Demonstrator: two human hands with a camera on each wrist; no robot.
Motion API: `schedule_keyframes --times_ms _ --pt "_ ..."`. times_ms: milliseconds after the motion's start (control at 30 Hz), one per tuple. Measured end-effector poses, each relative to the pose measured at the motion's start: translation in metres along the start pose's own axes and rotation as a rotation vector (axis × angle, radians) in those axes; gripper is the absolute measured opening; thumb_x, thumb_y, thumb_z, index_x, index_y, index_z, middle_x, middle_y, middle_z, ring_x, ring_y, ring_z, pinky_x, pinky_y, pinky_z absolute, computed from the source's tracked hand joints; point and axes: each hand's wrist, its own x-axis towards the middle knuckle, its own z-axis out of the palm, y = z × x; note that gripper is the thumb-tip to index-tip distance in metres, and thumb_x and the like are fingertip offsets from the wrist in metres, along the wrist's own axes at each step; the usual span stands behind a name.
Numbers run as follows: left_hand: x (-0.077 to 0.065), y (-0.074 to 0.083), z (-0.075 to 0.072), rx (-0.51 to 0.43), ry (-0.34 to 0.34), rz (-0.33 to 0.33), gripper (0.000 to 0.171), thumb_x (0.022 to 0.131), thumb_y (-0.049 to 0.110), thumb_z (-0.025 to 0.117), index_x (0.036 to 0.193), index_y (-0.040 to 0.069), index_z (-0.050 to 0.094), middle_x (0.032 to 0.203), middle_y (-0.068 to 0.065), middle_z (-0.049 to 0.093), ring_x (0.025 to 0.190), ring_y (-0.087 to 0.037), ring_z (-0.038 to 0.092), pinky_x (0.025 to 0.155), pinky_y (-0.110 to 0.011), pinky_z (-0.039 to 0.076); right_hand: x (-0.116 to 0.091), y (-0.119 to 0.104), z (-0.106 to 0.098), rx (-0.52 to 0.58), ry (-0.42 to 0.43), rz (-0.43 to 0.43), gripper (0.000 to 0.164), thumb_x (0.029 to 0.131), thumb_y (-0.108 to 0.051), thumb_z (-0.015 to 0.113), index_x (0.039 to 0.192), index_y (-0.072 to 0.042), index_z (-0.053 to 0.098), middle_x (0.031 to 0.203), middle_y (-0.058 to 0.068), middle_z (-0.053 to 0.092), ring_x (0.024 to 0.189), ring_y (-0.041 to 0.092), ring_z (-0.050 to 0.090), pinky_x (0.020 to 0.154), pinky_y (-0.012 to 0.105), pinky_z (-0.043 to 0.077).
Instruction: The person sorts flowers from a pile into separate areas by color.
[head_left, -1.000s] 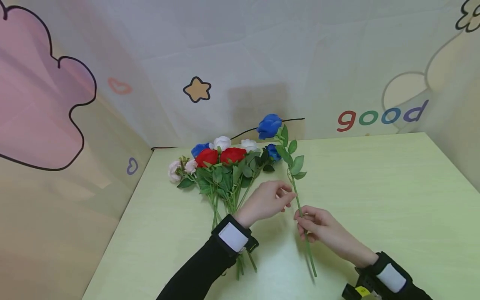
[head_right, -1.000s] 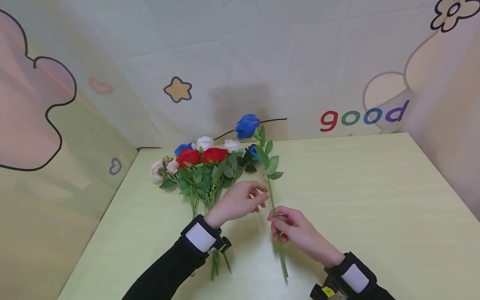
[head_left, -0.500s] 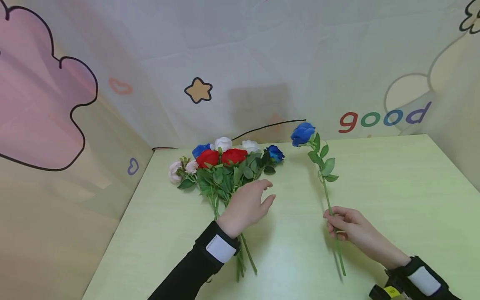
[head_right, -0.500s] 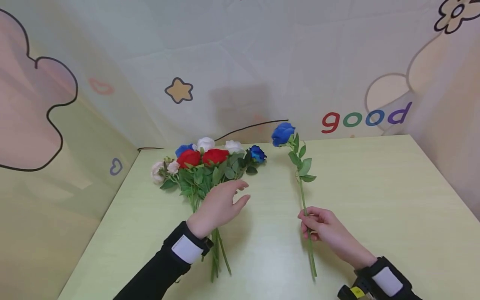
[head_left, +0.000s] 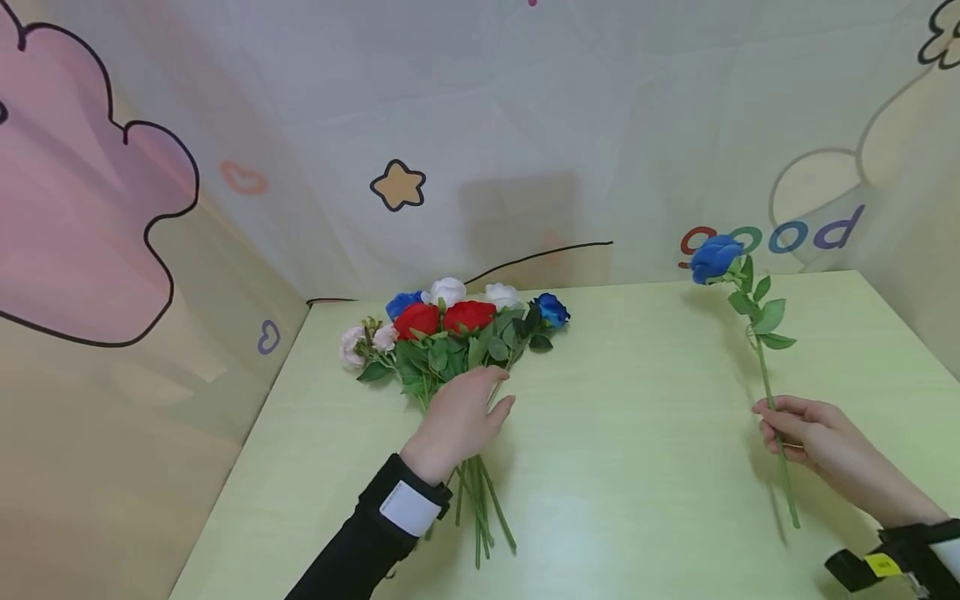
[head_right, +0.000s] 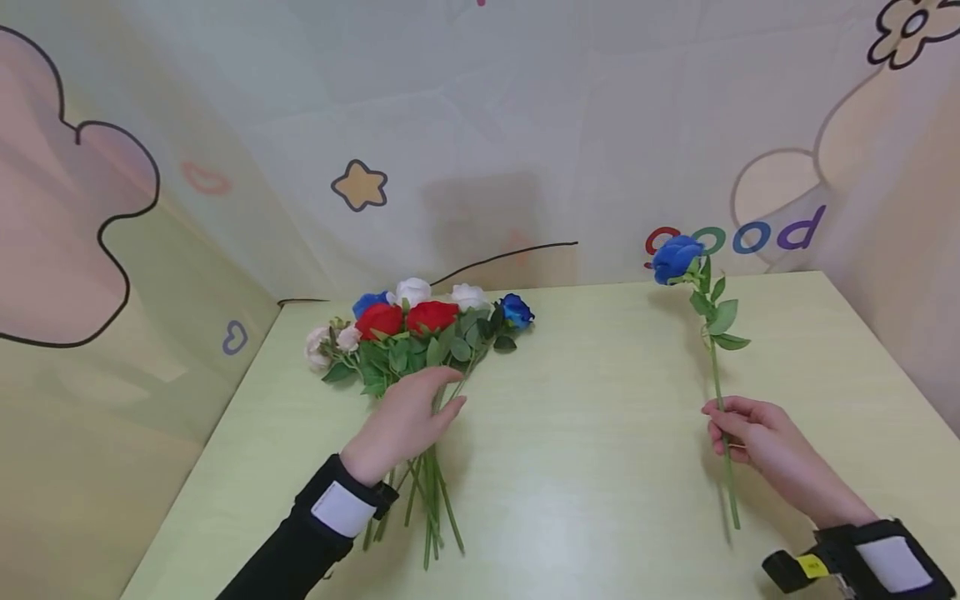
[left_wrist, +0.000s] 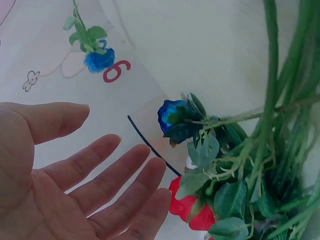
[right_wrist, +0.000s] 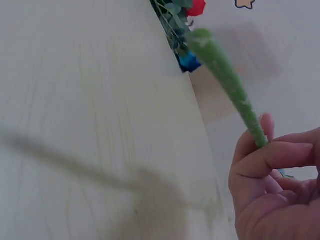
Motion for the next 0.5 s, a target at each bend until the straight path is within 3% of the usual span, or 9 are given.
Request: schedule_keyframes --times_ms 100,300,400,500 --pt "-0.003 -0.005 -0.002 -0.001 0.009 -0.017 0.036 0.1 0.024 0.062 0.13 0.004 0.064 0.133 -0.014 0.067 0.124 -0.032 0.064 0.104 -0.047 0.052 -0.003 0.002 -0.017 0.005 0.024 0.001 0.028 0.11 -0.013 0.04 0.105 -0.025 0.065 0.087 -0.005 0.061 0.074 0.01 0.057 0.066 0.021 0.052" --pt "-0.007 -0.009 -0.003 0.001 0.015 -0.027 0.035 0.1 0.025 0.063 0.129 0.005 0.064 0.132 -0.013 0.067 0.123 -0.031 0.064 0.103 -0.047 0.052 -0.007 0.005 -0.047 -0.127 0.093 0.079 0.028 0.11 -0.015 0.038 0.103 -0.027 0.063 0.087 -0.007 0.064 0.075 0.011 0.059 0.068 0.021 0.054" --pt "-0.007 -0.009 -0.003 -0.002 0.011 -0.025 0.036 0.1 0.025 0.062 0.13 0.005 0.064 0.133 -0.013 0.067 0.123 -0.031 0.064 0.103 -0.047 0.052 -0.008 0.006 -0.057 -0.249 0.111 0.123 0.029 0.111 -0.017 0.034 0.116 -0.008 0.061 0.088 -0.009 0.064 0.076 0.01 0.059 0.069 0.021 0.054" --pt "-0.007 -0.009 -0.003 -0.004 0.008 -0.027 0.036 0.1 0.026 0.062 0.13 0.005 0.064 0.134 -0.014 0.066 0.124 -0.032 0.064 0.104 -0.047 0.052 -0.009 0.005 -0.064 -0.386 0.121 0.176 0.043 0.111 -0.018 0.029 0.131 0.017 0.046 0.087 -0.011 0.062 0.074 0.008 0.056 0.065 0.022 0.051"
